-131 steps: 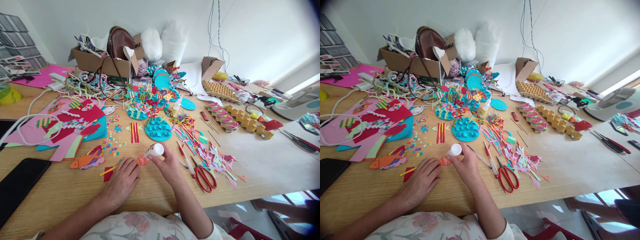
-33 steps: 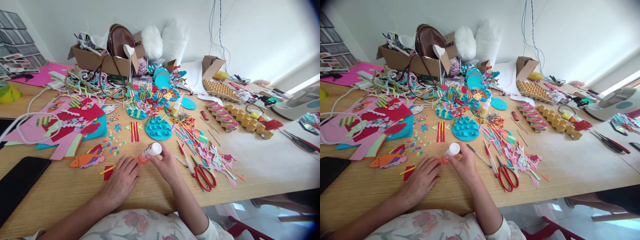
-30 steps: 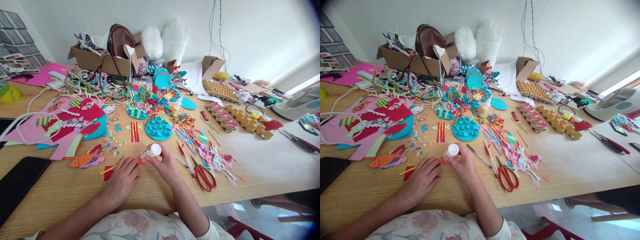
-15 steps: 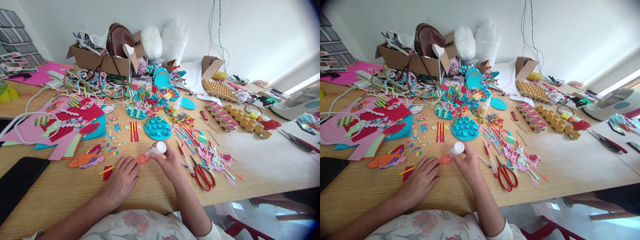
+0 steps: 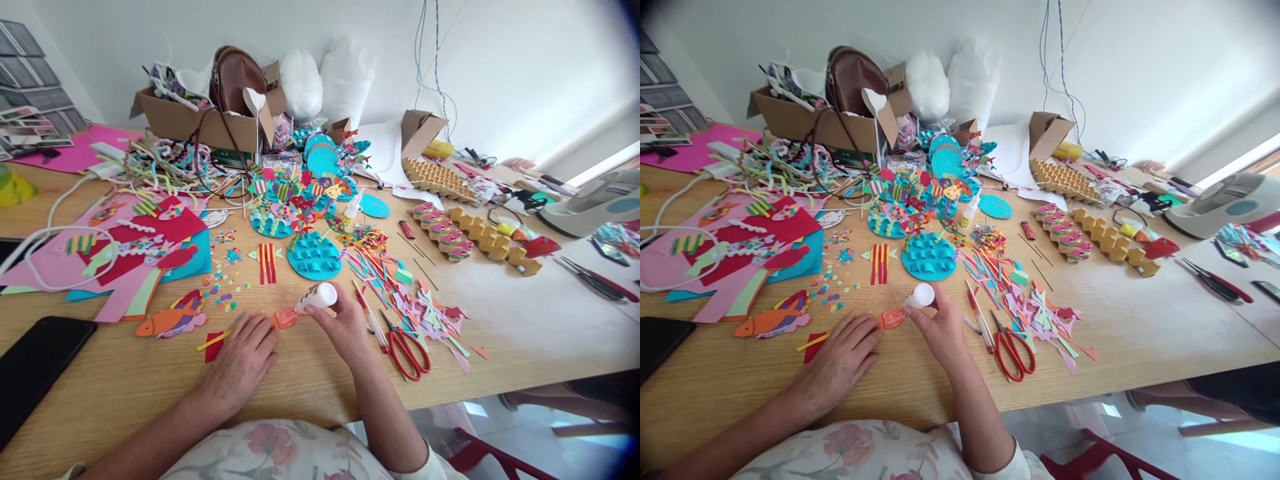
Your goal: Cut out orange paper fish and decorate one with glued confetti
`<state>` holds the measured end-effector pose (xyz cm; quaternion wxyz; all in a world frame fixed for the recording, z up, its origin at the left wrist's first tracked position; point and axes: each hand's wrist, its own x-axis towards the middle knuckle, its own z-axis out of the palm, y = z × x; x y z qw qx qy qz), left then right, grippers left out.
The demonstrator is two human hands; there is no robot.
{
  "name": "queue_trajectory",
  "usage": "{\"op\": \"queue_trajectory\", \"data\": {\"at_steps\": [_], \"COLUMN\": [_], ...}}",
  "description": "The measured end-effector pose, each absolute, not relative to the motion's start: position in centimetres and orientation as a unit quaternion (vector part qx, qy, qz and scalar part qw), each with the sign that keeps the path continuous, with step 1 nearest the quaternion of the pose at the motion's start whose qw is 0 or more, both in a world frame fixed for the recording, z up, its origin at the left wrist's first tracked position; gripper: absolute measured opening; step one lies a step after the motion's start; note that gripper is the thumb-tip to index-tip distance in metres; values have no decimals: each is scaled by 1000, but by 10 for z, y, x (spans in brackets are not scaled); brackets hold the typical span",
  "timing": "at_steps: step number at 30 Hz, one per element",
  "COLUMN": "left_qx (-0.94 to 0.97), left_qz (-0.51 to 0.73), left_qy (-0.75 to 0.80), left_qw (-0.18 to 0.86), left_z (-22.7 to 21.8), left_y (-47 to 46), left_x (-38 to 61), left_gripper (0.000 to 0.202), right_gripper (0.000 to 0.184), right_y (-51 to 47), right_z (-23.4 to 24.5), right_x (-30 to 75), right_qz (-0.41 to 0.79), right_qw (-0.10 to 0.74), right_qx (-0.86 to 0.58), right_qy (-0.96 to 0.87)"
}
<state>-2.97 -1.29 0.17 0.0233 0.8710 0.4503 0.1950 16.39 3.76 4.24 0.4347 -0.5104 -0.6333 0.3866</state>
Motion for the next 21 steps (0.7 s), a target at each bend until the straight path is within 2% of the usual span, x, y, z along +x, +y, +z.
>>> {"op": "queue_trajectory", "data": {"at_steps": [21], "left_qx": [870], "left_qz": [196], "left_qy": [452], "left_qw": [17], "left_z": [1], "left_y": [-13], "left_x": [-29], "left_gripper": [26], "right_gripper": [18], "right_y": [30], "right_z": [52], "right_x": [161], "right_qz": [367], "right_qw": [408], "right_qx": [-509], "right_qy": [-664]}}
